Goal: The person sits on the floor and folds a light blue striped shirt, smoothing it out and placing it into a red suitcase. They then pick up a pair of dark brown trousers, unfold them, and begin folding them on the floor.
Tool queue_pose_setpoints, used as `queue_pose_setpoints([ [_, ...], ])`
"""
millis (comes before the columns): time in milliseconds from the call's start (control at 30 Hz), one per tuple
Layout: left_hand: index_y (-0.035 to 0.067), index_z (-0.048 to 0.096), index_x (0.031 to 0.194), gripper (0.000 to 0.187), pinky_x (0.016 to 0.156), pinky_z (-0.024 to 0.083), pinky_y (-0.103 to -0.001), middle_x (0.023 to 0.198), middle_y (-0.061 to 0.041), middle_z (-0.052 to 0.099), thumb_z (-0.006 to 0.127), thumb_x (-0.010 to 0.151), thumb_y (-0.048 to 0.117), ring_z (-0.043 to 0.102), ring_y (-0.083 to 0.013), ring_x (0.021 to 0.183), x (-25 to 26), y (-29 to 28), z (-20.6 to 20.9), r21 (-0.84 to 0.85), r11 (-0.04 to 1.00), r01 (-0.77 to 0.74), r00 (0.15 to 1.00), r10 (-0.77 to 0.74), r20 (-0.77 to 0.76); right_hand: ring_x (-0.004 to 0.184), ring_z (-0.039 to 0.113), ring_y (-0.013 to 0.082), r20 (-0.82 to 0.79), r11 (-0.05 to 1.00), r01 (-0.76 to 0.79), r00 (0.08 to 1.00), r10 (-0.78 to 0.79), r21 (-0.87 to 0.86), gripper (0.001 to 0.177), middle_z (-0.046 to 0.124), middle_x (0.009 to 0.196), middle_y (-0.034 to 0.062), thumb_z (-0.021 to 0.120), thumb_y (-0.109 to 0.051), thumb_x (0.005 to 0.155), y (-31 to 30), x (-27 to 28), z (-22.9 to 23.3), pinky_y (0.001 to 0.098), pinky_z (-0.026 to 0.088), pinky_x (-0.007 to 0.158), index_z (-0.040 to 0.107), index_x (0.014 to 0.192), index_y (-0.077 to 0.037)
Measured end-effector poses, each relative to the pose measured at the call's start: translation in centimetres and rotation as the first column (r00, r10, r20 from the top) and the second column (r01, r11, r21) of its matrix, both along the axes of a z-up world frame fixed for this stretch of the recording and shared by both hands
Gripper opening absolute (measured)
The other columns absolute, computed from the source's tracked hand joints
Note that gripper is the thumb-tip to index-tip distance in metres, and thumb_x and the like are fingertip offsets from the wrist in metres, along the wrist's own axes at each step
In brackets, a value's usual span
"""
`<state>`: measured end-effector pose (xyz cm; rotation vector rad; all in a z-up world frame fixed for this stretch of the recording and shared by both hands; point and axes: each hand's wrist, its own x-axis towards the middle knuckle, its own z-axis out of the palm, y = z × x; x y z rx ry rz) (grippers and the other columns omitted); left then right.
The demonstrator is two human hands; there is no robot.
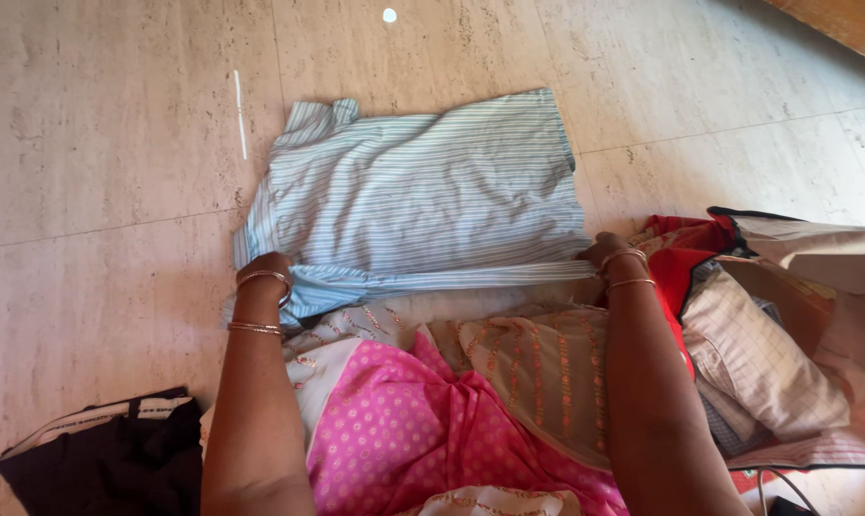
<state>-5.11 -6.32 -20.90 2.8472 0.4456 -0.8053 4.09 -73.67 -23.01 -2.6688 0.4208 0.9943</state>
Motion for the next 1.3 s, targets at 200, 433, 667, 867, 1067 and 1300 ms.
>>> queue_pose_setpoints([
  [200,0.006,0.070,0.127,0.056,0.099,0.037,-0.063,0.142,-0.027,0.058,0.076,0.072,0.011,0.037,-0.0469,0.138,3.0,-5.2,6.2,0.166,0.971,-0.171,0.401,-0.085,0.912,0.093,0.072,0.0253,0.181,0.388,0.316,0.524,-0.832,0.866,0.080,0.071,0.112,0.0179,0.076,-0.025,0.086,-1.1,2.7,-1.1,0.0346,0.057,0.075,0.034,0.149,-0.003],
  [433,0.014,0.068,0.128,0.033,0.105,0.054,-0.037,0.128,-0.007,0.071,0.075,0.099,0.028,0.068,-0.0255,0.123,3.1,-10.8,-2.3,-0.487,0.862,0.142,0.867,0.130,0.482,0.131,0.055,0.0439,0.773,0.962,-0.157,0.630,-0.076,0.223,0.073,0.056,0.146,0.0285,0.074,-0.037,0.098,6.1,2.3,-5.5,0.0490,0.047,0.106,0.045,0.153,0.001],
  [667,0.017,0.046,0.146,0.086,0.112,0.042,-0.053,0.159,-0.008,0.038,0.088,0.075,0.041,0.036,-0.0361,0.145,2.8,-10.6,-6.8,-0.045,0.962,0.270,0.957,-0.273,-0.096,0.157,0.006,0.0378,0.261,0.868,-0.496,0.837,0.480,-0.005,0.091,0.005,0.171,0.0150,0.049,-0.069,0.094,19.2,-2.4,-4.9,0.0609,0.018,0.121,0.015,0.164,-0.021],
  [867,0.015,0.045,0.149,0.093,0.117,0.036,-0.058,0.159,-0.006,0.040,0.086,0.074,0.052,0.030,-0.0334,0.150,2.9,-11.3,-5.0,-0.061,0.976,0.208,0.938,-0.216,-0.271,0.118,0.048,0.0347,0.442,0.973,-0.190,0.890,0.114,0.132,0.050,0.050,0.129,0.0141,0.062,-0.045,0.092,10.9,2.5,-7.9,0.0496,0.042,0.097,0.054,0.132,-0.017],
  [1067,0.015,0.054,0.148,0.083,0.117,0.031,-0.062,0.164,-0.015,0.036,0.078,0.082,0.059,0.023,-0.0355,0.155,2.5,-11.6,-4.0,-0.028,0.976,0.215,0.821,-0.197,-0.536,0.082,0.072,0.0269,0.412,0.780,0.272,0.727,-0.550,0.563,0.016,0.079,0.095,0.0120,0.072,-0.007,0.089,-2.1,5.5,-6.0,0.0408,0.058,0.075,0.079,0.103,-0.013],
  [1300,0.015,0.055,0.148,0.081,0.119,0.023,-0.068,0.161,-0.010,0.044,0.074,0.084,0.060,0.004,-0.0337,0.161,2.4,-11.5,-4.8,-0.015,0.967,0.254,0.777,-0.213,-0.593,0.098,0.073,0.0305,0.213,0.994,0.065,0.974,-0.082,0.089,0.039,0.077,0.104,0.0148,0.070,0.001,0.081,-2.5,4.1,-6.4,0.0416,0.059,0.086,0.078,0.115,-0.016],
])
